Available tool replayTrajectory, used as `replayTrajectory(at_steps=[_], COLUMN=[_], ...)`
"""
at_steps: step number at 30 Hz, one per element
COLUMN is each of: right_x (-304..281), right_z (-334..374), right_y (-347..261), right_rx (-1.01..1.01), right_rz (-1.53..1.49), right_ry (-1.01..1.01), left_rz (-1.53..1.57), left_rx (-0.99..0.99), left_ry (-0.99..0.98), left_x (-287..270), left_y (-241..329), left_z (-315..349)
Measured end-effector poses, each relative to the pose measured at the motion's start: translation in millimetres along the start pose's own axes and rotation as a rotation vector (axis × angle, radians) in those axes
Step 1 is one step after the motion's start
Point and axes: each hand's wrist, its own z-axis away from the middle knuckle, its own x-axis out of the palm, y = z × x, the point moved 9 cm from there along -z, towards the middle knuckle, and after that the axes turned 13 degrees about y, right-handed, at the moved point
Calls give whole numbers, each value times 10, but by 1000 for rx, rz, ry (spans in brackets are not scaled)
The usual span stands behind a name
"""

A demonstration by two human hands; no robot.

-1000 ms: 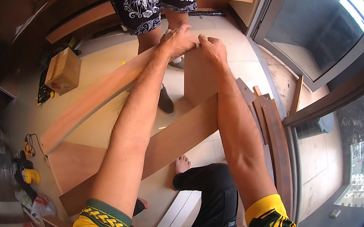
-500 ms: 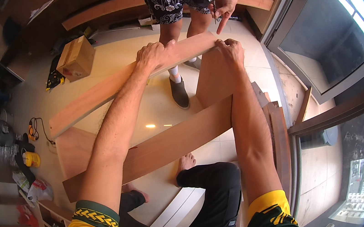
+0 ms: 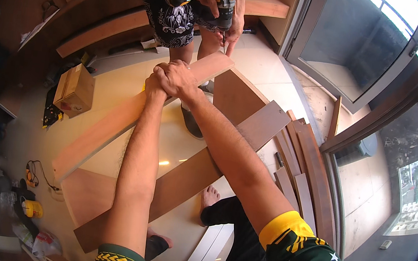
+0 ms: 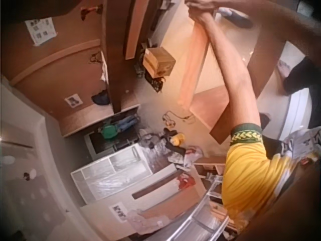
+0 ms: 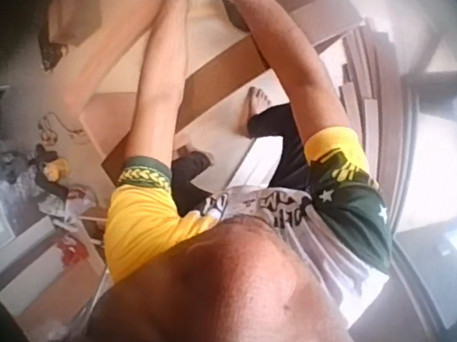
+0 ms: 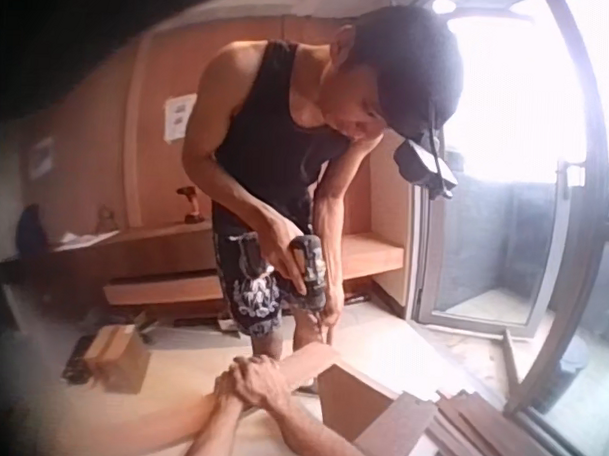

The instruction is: The person assembles a wooden box structure by positioning wooden panels and holding them steady while an assistant uses a power drill to drive screws into the joints.

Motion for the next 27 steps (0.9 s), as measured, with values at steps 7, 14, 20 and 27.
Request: replayTrajectory(at_steps=[7, 14, 20, 27], right_x=[43, 43, -64, -85], right_z=[12, 17, 32, 42], right_y=[40, 4, -3, -17], right_rx=[-23, 37, 79, 86], right_rz=[-36, -40, -20, 8], right_ry=[1, -12, -10, -26], left_rz=[-108, -147, -107, -48], left_rx=[-97, -48, -19, -92], left_ry=[-125, -92, -54, -120], left_x=[103, 95, 64, 61], left_y=[-82, -133, -23, -39], left_z=[7, -5, 15, 30])
